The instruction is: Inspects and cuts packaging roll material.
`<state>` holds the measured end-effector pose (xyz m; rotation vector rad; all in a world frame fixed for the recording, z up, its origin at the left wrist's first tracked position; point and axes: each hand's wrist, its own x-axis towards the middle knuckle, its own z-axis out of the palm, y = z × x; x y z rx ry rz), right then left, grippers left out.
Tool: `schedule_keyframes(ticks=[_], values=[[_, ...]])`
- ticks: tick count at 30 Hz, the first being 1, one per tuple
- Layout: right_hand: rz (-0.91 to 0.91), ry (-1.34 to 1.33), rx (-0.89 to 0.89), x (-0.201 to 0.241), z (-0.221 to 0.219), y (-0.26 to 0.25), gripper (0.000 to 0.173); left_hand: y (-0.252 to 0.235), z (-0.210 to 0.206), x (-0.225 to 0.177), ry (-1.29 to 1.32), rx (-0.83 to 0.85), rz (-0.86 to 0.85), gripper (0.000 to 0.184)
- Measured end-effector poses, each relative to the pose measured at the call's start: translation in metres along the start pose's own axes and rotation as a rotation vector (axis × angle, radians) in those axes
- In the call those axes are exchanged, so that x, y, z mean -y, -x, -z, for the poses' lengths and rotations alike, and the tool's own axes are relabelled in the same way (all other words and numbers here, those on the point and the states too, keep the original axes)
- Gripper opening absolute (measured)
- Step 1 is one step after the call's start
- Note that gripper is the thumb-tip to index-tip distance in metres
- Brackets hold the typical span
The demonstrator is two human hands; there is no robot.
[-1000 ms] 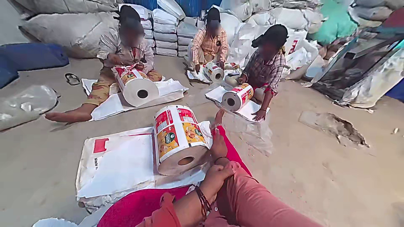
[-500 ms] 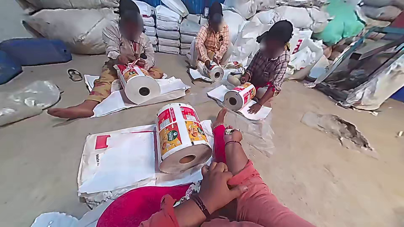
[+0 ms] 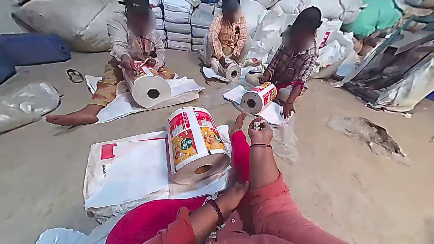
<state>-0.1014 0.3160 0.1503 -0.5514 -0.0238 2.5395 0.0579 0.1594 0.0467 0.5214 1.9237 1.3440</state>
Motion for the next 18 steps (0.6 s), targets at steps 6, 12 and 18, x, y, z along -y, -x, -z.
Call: schedule_keyframes(ticks=[6, 12, 18], values=[[0.028, 0.052, 0.130, 0.039, -0.008, 0.000, 0.020, 0.026, 0.044, 0.006, -0.272, -0.253, -0.547, 0.038], [0.022, 0.578, 0.573, 0.070, -0.002, 0.010, 0.036, 0.076, 0.149, 0.048, -0.486, -1.037, -0.601, 0.059], [-0.083, 1.581, 0.814, 0.011, 0.000, 0.010, 0.061, 0.078, 0.192, 0.106, -0.045, -1.156, -0.391, 0.086]])
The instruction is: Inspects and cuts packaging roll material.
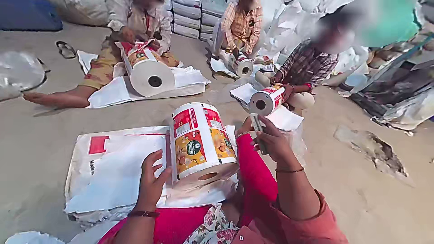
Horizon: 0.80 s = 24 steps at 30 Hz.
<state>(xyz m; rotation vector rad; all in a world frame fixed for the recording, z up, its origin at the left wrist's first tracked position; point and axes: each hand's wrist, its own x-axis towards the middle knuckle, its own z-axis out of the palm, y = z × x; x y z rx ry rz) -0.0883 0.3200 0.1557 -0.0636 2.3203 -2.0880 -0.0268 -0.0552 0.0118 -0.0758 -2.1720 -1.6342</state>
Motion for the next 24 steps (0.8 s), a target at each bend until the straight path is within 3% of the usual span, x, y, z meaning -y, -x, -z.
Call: schedule_keyframes(ticks=[3, 6, 9, 14, 24], values=[[-0.059, 0.256, 0.110, -0.007, -0.041, -0.036, 0.058, 0.000, 0.000, 0.013, -0.147, 0.251, -0.005, 0.131], [-0.043, 0.507, 0.138, -0.005, -0.075, -0.080, 0.058, 0.001, -0.007, 0.021, -0.355, 0.388, 0.023, 0.148], [-0.063, 0.795, 0.186, 0.005, -0.108, -0.118, 0.058, -0.002, -0.004, 0.025, -0.430, 0.446, 0.086, 0.145], [-0.087, 0.998, 0.244, 0.017, -0.146, -0.165, 0.056, -0.007, 0.002, 0.028, -0.477, 0.549, 0.214, 0.129], [-0.047, 1.222, 0.323, 0.026, -0.179, -0.188, 0.045, -0.016, 0.008, 0.026, -0.441, 0.572, 0.236, 0.119]])
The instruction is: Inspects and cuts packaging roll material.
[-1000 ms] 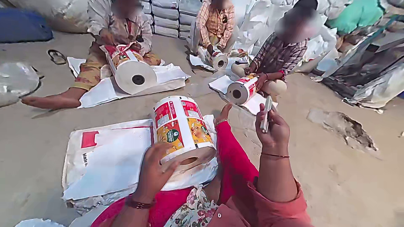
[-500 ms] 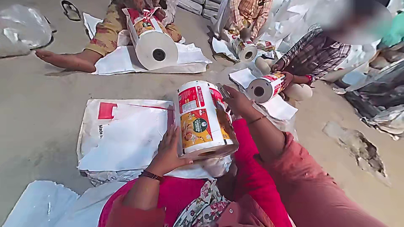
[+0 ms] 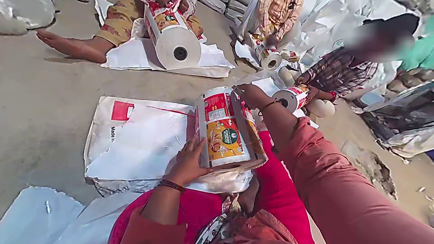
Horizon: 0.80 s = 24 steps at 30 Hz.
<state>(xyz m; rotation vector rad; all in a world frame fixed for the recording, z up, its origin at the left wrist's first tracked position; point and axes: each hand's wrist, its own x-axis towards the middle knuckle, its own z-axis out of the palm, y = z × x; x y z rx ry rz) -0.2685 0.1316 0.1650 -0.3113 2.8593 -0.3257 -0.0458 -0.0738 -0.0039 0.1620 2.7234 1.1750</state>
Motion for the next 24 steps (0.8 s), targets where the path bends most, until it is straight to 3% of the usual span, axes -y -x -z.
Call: schedule_keyframes(ticks=[13, 24], values=[[0.047, 0.309, 0.087, 0.028, 0.012, 0.023, 0.034, -0.001, 0.005, -0.003, 0.016, 0.026, 0.051, 0.111], [-0.054, 0.123, 0.241, 0.006, 0.002, 0.154, 0.040, 0.002, -0.003, 0.004, 0.067, -0.040, -0.047, 0.113]])
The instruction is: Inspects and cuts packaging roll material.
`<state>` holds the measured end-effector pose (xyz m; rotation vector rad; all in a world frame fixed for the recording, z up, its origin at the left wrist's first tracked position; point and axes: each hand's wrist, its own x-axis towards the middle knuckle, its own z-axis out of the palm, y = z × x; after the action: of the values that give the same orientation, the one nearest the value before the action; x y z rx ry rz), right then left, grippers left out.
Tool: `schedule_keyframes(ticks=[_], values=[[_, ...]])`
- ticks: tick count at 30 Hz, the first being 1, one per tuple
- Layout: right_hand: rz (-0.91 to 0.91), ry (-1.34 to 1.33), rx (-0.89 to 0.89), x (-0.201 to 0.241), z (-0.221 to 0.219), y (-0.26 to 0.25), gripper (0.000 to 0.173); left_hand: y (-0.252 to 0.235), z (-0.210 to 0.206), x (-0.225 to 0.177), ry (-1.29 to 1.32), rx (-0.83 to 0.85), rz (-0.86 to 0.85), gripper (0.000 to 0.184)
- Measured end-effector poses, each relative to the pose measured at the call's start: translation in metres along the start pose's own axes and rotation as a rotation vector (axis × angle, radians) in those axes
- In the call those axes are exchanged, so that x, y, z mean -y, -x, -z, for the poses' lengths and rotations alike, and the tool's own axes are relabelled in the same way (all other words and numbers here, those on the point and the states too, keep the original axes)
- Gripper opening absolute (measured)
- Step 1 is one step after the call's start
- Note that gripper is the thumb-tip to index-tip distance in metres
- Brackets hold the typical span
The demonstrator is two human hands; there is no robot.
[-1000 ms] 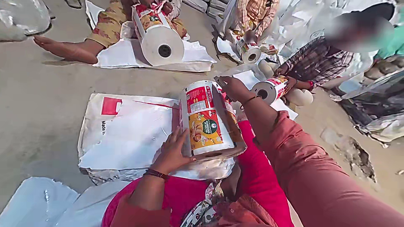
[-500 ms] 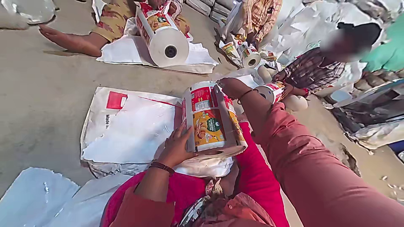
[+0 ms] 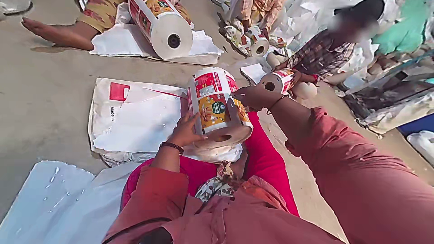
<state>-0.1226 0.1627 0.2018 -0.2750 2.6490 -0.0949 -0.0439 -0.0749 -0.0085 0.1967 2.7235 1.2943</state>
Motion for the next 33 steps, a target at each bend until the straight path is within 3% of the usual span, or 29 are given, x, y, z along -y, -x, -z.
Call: schedule_keyframes(ticks=[8, 11, 12, 14, 16, 18, 20, 22, 24, 28, 33], values=[[0.007, 0.076, 0.197, -0.016, -0.037, 0.108, 0.043, 0.009, -0.002, -0.005, -0.017, 0.000, -0.021, 0.109], [0.032, 0.032, 0.302, -0.018, -0.058, 0.153, 0.043, 0.013, -0.003, -0.005, 0.000, -0.075, -0.045, 0.096], [0.047, -0.057, 0.213, -0.026, -0.065, 0.166, 0.047, 0.016, -0.006, -0.008, -0.007, -0.150, -0.073, 0.090], [0.083, -0.389, -0.126, -0.051, -0.082, 0.183, 0.058, 0.021, -0.014, -0.024, -0.051, -0.319, -0.159, 0.081], [0.068, -0.670, -0.385, -0.077, -0.095, 0.174, 0.067, 0.019, -0.020, -0.054, -0.135, -0.394, -0.285, 0.077], [0.045, -0.764, -0.581, -0.098, -0.119, 0.147, 0.054, 0.012, -0.028, -0.086, -0.281, -0.360, -0.377, 0.070], [0.069, -0.698, -0.657, -0.100, -0.136, 0.115, 0.035, 0.003, -0.038, -0.112, -0.402, -0.337, -0.444, 0.051], [0.137, -0.580, -0.689, -0.092, -0.148, 0.082, 0.026, -0.004, -0.047, -0.125, -0.482, -0.363, -0.467, 0.032], [0.207, -0.485, -0.717, -0.080, -0.152, 0.059, 0.027, -0.006, -0.049, -0.128, -0.520, -0.391, -0.455, 0.024], [0.305, -0.386, -0.710, -0.070, -0.144, 0.035, 0.024, -0.003, -0.046, -0.130, -0.507, -0.409, -0.448, 0.022], [0.226, -0.463, -0.606, -0.081, -0.113, 0.029, 0.018, -0.001, -0.028, -0.146, -0.231, -0.388, -0.161, 0.028]])
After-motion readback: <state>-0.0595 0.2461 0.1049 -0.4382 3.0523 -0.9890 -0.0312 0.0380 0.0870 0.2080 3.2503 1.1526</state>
